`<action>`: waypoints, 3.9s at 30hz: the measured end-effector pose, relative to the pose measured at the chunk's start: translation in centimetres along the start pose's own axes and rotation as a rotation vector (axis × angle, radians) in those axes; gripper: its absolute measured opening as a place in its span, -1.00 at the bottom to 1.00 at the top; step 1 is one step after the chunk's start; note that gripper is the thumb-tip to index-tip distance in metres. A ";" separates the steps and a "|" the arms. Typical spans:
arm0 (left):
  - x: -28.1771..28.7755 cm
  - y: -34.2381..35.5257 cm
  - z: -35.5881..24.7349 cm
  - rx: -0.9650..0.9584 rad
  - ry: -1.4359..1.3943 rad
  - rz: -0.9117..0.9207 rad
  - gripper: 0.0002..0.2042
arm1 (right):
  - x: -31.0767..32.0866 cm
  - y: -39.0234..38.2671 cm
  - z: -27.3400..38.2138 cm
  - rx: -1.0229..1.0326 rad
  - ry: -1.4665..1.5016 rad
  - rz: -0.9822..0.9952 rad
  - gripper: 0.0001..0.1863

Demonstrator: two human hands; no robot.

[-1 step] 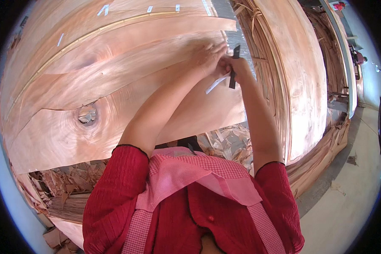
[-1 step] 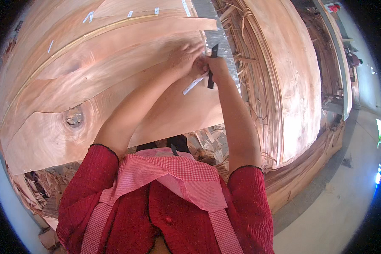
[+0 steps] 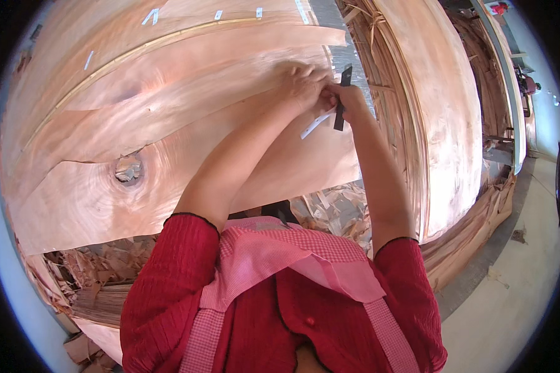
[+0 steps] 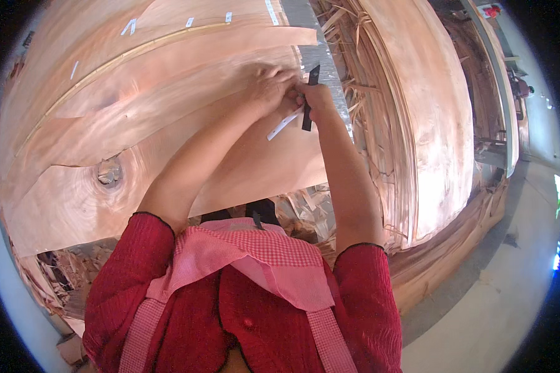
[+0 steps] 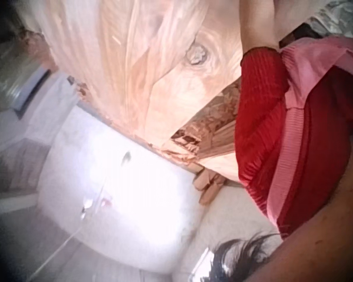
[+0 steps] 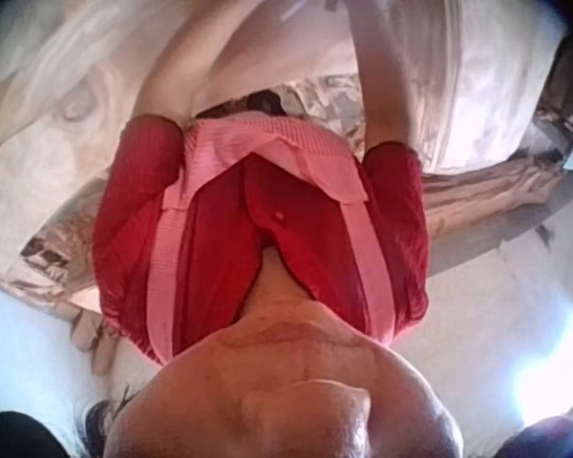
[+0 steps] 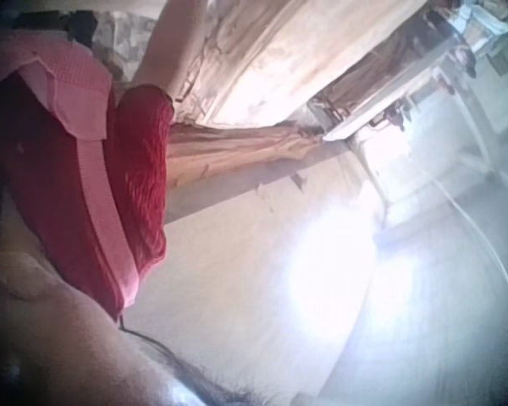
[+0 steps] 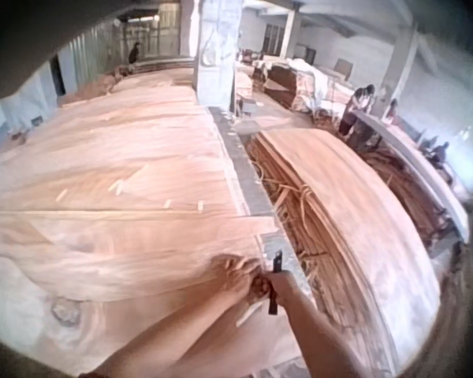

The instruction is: The person prepares wood veneer by cutting strips with a blade, applying small pieces of tape to join or secure sections, and gathering wood scraps from the floor.

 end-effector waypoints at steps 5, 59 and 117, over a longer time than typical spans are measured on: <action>-2.6 -0.6 1.7 -0.039 0.005 -0.207 -0.63 | 1.2 -1.4 -1.6 -0.129 0.090 0.141 -0.82; 19.5 -52.0 27.9 0.387 0.306 -0.553 -0.63 | -46.5 -21.5 -13.2 0.111 -0.452 0.667 -0.85; 31.2 -59.5 45.7 0.315 0.504 -0.318 -0.76 | -73.2 -15.8 -8.8 0.756 -1.189 0.357 -0.78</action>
Point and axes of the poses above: each hand's wrist, its own y-axis towards the middle knuckle, its own x-axis out of the back of the hand, z = x × y, the point moved 4 cm from there along y, towards the middle knuckle, and after that the axes turned 2 degrees about -y, right-handed, at the moved point
